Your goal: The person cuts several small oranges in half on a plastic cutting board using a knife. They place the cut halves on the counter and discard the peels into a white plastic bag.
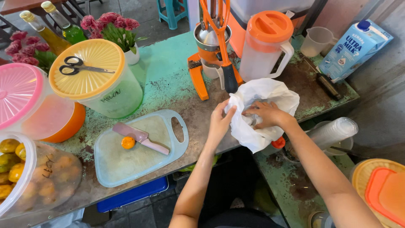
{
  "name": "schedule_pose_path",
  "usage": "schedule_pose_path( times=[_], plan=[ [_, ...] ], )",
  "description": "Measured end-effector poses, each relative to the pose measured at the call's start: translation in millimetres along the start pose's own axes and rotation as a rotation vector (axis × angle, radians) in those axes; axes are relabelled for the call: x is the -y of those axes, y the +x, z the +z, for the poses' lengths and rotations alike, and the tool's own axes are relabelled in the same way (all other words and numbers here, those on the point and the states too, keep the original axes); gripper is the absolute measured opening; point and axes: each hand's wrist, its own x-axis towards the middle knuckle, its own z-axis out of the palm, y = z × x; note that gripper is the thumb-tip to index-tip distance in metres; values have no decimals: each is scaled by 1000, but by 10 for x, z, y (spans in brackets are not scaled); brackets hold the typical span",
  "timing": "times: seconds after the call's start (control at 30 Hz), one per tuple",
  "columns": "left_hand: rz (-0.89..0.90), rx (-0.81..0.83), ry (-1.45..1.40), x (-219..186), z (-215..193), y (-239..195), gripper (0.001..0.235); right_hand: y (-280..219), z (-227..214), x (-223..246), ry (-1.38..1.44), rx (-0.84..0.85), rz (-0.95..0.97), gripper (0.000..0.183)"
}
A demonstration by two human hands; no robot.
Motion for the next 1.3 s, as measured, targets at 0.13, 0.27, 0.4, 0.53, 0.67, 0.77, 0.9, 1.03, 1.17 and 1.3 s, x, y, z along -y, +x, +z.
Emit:
schedule_pose_path(
  times=[0.13, 0.27, 0.4, 0.53, 0.67, 0.77, 0.9, 1.03, 1.17, 1.3],
  plan=[
    [-79, 17, 71, -362, -54, -1, 41, 15, -75, 27, -16, 10, 15, 82],
    [-30, -37, 85, -178, -229, -15, 41, 67, -100, -89, 33, -38, 1, 84],
    [-272, -110, 53, -52, -291, -55, 60, 66, -111, -381, 271, -129, -141, 74],
    [-341, -128, 3, -194, -257, -84, 66, -41, -361, -381, 448, -156, -213, 47],
    [129, -287, 323, -542, -542, -321, 57, -522, -806, 50, 485, -238, -66, 36],
    [58, -437, 397, -789, -1111, -631, 38, -730, -792, 750, 690, -302, -218, 30],
    [-144, -727, 707, -901, -2092, -1026, 33, -297, -324, 2080, 740, -180, -337, 26],
    [-37, -727, 906, -639, -2733, -1188, 53, 567, 201, 3208, 541, -388, -544, 43],
    [-158, -516, 858, -289, -3046, -1208, 56, 1090, 597, 3689, 322, -548, -454, 59],
    [-44, -511, 589, -118, -3303, -1294, 54, 1398, 709, 3602, 402, -404, -444, 58]
  ],
)
